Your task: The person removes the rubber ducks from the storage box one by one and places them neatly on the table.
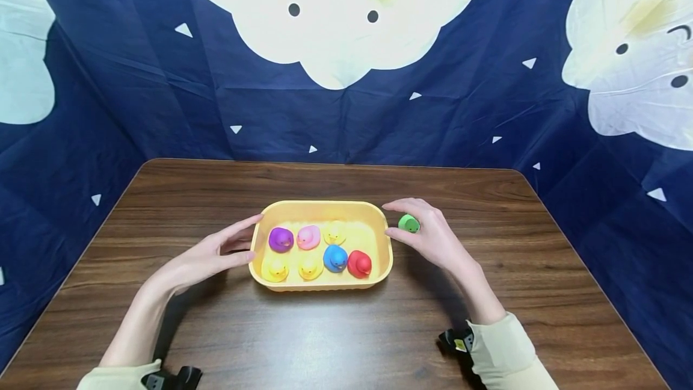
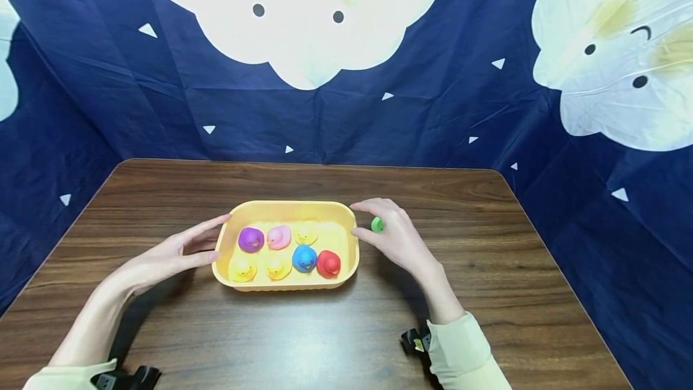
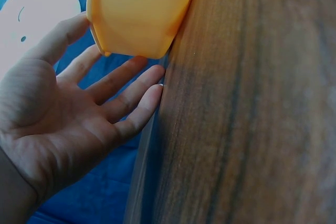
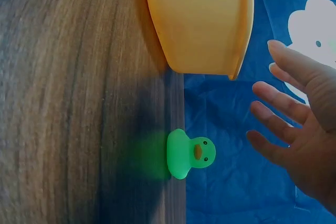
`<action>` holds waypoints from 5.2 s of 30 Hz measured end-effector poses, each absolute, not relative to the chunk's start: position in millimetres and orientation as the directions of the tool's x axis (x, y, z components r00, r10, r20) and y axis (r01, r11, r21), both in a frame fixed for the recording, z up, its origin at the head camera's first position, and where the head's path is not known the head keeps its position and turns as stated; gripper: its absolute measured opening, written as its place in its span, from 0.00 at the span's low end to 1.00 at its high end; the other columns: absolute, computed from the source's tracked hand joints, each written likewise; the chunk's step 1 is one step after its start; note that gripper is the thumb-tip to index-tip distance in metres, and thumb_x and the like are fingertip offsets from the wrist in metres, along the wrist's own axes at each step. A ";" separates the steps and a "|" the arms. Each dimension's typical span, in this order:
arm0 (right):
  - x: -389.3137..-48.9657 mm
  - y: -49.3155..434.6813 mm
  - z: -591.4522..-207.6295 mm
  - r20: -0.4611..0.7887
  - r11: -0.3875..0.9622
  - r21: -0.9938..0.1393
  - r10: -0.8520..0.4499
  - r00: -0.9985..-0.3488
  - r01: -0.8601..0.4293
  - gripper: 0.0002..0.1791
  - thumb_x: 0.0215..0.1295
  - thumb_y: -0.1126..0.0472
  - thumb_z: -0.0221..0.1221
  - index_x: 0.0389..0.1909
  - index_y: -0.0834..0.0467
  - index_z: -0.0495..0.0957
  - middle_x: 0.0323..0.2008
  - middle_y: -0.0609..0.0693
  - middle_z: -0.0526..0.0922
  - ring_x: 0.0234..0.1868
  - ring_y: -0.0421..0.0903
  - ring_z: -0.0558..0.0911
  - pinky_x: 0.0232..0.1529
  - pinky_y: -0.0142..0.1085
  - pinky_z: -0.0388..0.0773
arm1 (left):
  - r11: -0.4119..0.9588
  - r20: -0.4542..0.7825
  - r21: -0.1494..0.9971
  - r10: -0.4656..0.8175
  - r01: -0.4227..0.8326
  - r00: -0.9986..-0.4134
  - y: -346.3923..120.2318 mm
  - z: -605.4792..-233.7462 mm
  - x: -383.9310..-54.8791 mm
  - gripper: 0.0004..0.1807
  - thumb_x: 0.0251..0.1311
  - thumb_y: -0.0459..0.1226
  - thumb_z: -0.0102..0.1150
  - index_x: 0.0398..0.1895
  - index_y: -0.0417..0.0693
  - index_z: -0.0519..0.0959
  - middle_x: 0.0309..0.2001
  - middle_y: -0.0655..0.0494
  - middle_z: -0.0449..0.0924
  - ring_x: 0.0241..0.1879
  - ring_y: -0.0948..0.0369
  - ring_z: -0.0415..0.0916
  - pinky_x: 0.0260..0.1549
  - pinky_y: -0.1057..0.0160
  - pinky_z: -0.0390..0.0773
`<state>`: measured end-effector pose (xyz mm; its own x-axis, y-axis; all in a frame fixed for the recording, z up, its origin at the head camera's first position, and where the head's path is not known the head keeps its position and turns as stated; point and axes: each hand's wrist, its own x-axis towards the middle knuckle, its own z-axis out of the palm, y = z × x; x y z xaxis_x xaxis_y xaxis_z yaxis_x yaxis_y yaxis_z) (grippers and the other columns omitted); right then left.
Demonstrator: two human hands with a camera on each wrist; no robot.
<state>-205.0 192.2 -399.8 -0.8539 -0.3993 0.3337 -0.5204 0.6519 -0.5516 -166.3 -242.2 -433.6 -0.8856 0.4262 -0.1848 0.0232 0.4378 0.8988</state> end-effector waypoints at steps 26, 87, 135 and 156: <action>-195.8 166.3 -393.8 0.290 0.613 -0.290 -0.676 -0.678 -0.735 0.23 0.55 0.54 0.77 0.52 0.54 0.87 0.48 0.45 0.90 0.62 0.52 0.81 0.73 0.51 0.68 | 0.413 -0.175 0.910 0.434 0.023 -0.884 -241.9 -434.0 -166.5 0.41 0.72 0.43 0.60 0.83 0.59 0.53 0.80 0.40 0.57 0.75 0.37 0.63 0.55 0.75 0.72; -197.4 141.8 -400.6 0.102 0.547 -0.122 -0.823 -0.559 -0.828 0.11 0.47 0.56 0.80 0.30 0.46 0.86 0.26 0.40 0.83 0.40 0.43 0.77 0.53 0.40 0.74 | 0.390 -0.171 0.920 0.441 0.017 -0.881 -241.2 -434.4 -166.2 0.41 0.73 0.42 0.60 0.83 0.57 0.53 0.80 0.39 0.58 0.74 0.37 0.64 0.55 0.76 0.73; -181.3 156.1 -387.9 0.341 0.654 -0.254 -0.629 -0.699 -0.713 0.13 0.58 0.53 0.75 0.43 0.50 0.89 0.38 0.42 0.89 0.41 0.41 0.86 0.46 0.39 0.83 | 0.413 -0.207 0.911 0.431 -0.013 -0.878 -240.8 -432.4 -166.3 0.41 0.72 0.43 0.60 0.83 0.59 0.52 0.81 0.40 0.55 0.75 0.37 0.63 0.56 0.72 0.73; -174.8 169.9 -386.9 0.432 0.668 -0.303 -0.539 -0.723 -0.680 0.17 0.58 0.53 0.75 0.49 0.49 0.88 0.40 0.43 0.87 0.39 0.40 0.84 0.40 0.36 0.82 | 0.397 -0.183 0.918 0.437 0.006 -0.881 -242.0 -434.0 -166.3 0.41 0.72 0.42 0.60 0.83 0.57 0.52 0.80 0.39 0.57 0.75 0.36 0.63 0.55 0.75 0.73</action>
